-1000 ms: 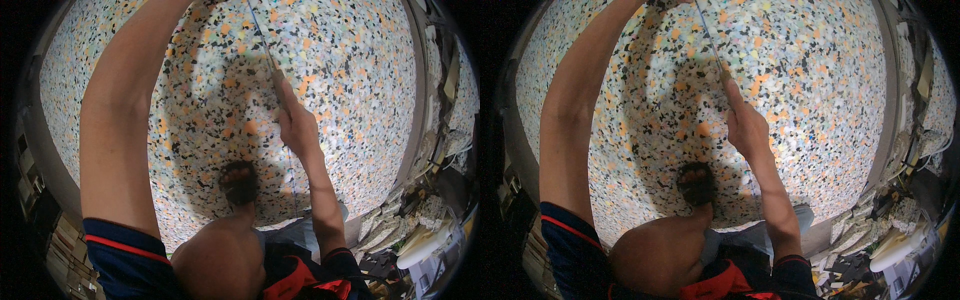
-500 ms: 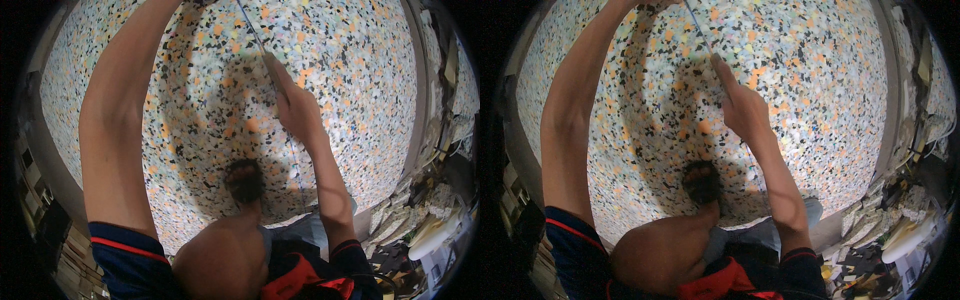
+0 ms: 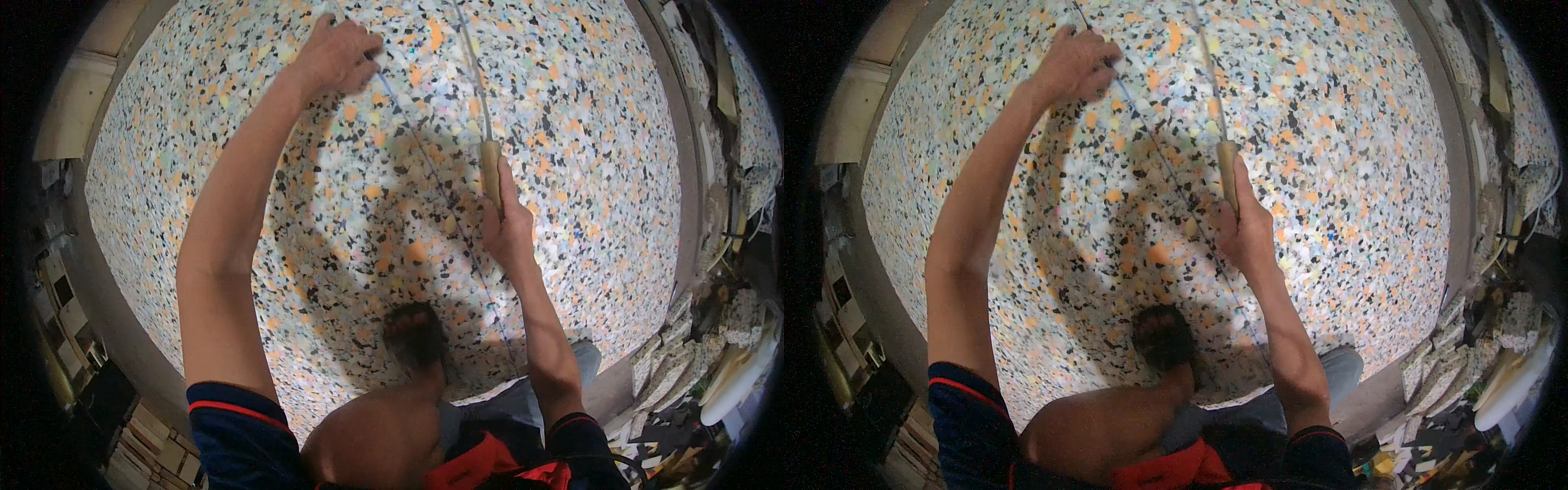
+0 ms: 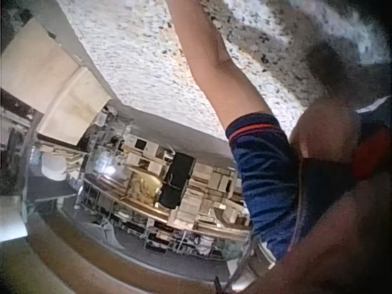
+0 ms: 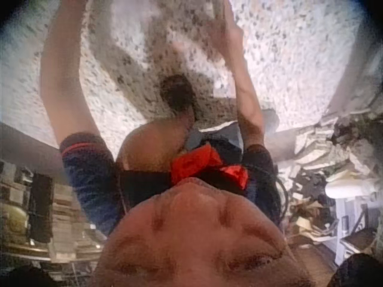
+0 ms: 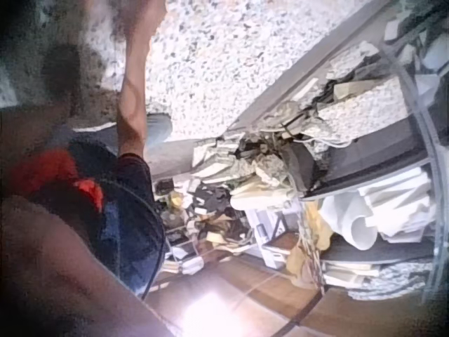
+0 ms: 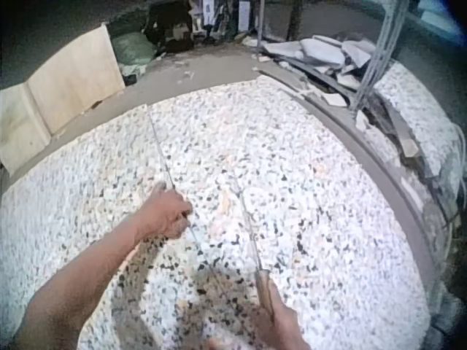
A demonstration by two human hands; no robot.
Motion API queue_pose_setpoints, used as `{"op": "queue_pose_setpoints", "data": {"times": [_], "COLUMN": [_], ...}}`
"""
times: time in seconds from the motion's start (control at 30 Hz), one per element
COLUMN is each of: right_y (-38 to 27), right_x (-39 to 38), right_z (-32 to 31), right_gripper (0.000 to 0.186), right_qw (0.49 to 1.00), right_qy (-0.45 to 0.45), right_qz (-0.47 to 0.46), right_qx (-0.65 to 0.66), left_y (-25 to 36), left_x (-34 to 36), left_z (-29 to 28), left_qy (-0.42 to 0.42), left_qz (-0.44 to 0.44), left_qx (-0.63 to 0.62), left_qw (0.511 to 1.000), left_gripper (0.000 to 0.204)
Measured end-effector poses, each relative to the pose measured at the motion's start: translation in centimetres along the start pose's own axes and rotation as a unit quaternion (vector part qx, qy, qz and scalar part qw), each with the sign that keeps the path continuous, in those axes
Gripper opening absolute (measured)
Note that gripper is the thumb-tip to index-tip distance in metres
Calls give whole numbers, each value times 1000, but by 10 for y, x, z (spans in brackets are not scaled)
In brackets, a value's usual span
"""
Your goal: The person kneels on a speckled floor and uses a metal ruler and a blue marker to draw straight lines on the surface. They then use a utility knife to score the floor along the marked lines, preparing the material for cutting.
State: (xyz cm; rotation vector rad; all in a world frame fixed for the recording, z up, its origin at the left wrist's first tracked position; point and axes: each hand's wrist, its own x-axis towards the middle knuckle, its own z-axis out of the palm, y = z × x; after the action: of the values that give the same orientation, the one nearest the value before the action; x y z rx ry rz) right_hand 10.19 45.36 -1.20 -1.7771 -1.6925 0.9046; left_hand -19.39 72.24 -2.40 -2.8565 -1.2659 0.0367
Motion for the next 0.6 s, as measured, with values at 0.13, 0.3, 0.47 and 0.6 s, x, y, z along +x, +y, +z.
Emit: {"op": "queue_pose_setpoints", "data": {"times": [0.13, 0.3, 0.47, 0.6], "right_y": [18, 24, 21, 19], "right_x": [-3, -1, 2, 0], "right_z": [14, 17, 17, 18], "right_gripper": [75, 76, 74, 73], "right_qw": [999, 998, 997, 995], "right_qy": [33, 65, 71, 90], "right_qz": [14, -19, -29, -22], "right_qx": [28, 13, 33, 36], "left_y": [15, 43, 58, 64], "left_x": [-12, -9, -3, 5], "left_z": [8, 12, 15, 21], "left_qy": [-16, -23, -31, -12], "left_qz": [-54, -155, -223, -253], "left_qx": [-46, -18, -20, -26], "left_qw": [997, 988, 974, 967], "left_gripper": [20, 17, 15, 15]}}
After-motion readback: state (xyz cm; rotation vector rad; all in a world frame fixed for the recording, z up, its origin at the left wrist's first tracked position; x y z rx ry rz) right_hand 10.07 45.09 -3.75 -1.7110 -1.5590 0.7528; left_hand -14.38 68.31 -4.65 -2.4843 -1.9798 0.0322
